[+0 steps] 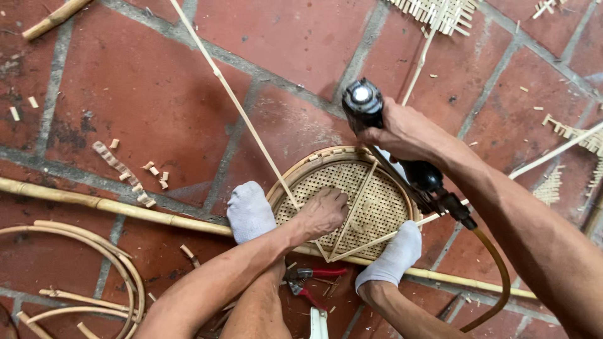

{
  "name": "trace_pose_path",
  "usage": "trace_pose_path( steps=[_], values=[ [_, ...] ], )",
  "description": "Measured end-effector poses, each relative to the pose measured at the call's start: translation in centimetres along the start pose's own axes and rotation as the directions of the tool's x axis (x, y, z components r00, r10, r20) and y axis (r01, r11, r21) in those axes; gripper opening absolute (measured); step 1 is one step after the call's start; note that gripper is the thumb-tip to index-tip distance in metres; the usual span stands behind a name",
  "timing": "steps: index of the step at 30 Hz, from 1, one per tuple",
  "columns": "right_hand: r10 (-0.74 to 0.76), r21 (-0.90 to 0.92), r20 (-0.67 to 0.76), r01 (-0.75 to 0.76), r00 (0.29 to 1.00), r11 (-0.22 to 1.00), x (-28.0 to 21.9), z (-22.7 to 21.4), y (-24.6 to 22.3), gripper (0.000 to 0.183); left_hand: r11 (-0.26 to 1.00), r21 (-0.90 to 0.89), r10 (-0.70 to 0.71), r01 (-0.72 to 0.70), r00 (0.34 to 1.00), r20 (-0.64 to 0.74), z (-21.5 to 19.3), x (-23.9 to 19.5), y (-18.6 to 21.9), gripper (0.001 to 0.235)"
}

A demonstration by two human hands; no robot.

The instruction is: The person assembles a round woven basket by attaching bamboo strips to the rim using a pneumatic nail gun. They position each strip and drive nails along the edge to secure it, working around the circumference of the basket.

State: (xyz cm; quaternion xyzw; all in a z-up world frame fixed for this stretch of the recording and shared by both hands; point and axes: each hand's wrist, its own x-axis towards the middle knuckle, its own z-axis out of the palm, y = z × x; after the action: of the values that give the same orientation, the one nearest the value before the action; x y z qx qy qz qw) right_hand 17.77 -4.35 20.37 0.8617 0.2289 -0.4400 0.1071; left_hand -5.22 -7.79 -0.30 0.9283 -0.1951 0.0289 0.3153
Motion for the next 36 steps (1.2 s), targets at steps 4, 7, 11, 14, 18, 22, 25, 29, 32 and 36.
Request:
trace_pose_path(
  steps=[4,7,11,14,18,22,25,29,32,36],
  values=[
    [0.011,0.061,0.029,-0.012,1.0,0.998,-0.6,0.2,-0.6,0.048,0.988,-0.135,-0.092,0.081,0.993,-0.078,-0.1,-0.5,0.7,0.013],
    [-0.127,0.062,0.047,0.124,0.991,0.99,0.0,0.0,-0.7,0.035,0.933,-0.314,-0.225,0.178,0.966,-0.123,-1.5,-1.2,0.3,0.011],
    [-0.017,0.103,0.068,0.01,0.998,0.995,0.1,0.0,-0.6,0.038,0.89,-0.141,-0.443,0.433,0.896,-0.044,-4.4,-2.7,-3.4,0.021],
    [0.015,0.083,0.072,-0.021,0.997,0.996,0.1,0.4,-0.4,0.043,0.877,-0.192,-0.467,0.44,0.689,-0.554,-5.7,-3.6,-5.4,0.015],
    [-0.04,0.063,0.028,0.039,0.999,0.997,0.2,1.4,0.2,0.046,0.85,-0.153,-0.492,0.505,0.655,-0.573,-5.8,-4.0,-5.3,0.009],
    [-0.042,-0.053,0.009,0.043,0.999,0.998,1.0,1.1,1.0,0.051,0.814,-0.235,-0.563,0.531,0.621,-0.545,-5.8,-3.4,-5.7,0.009],
    [-0.035,0.124,-0.008,0.035,0.999,0.992,1.0,1.2,1.3,0.051,0.808,-0.254,-0.571,0.532,0.599,-0.561,-5.5,-3.9,-5.6,0.008],
    [0.038,-0.005,0.024,-0.038,0.999,0.999,1.1,1.0,1.1,0.047,0.798,-0.27,-0.59,0.539,0.606,-0.534,-5.8,-3.9,-5.7,0.007],
    [0.051,0.028,0.017,-0.052,0.999,0.998,1.4,0.7,1.0,0.049,0.814,-0.314,-0.579,0.489,0.634,-0.513,-6.1,-4.1,-6.3,0.011],
    [-0.001,0.011,-0.003,0.001,1.0,1.0,1.7,0.8,1.3,0.05,0.859,-0.18,-0.509,0.479,0.765,-0.396,-5.9,-4.0,-7.9,0.02]
  ],
)
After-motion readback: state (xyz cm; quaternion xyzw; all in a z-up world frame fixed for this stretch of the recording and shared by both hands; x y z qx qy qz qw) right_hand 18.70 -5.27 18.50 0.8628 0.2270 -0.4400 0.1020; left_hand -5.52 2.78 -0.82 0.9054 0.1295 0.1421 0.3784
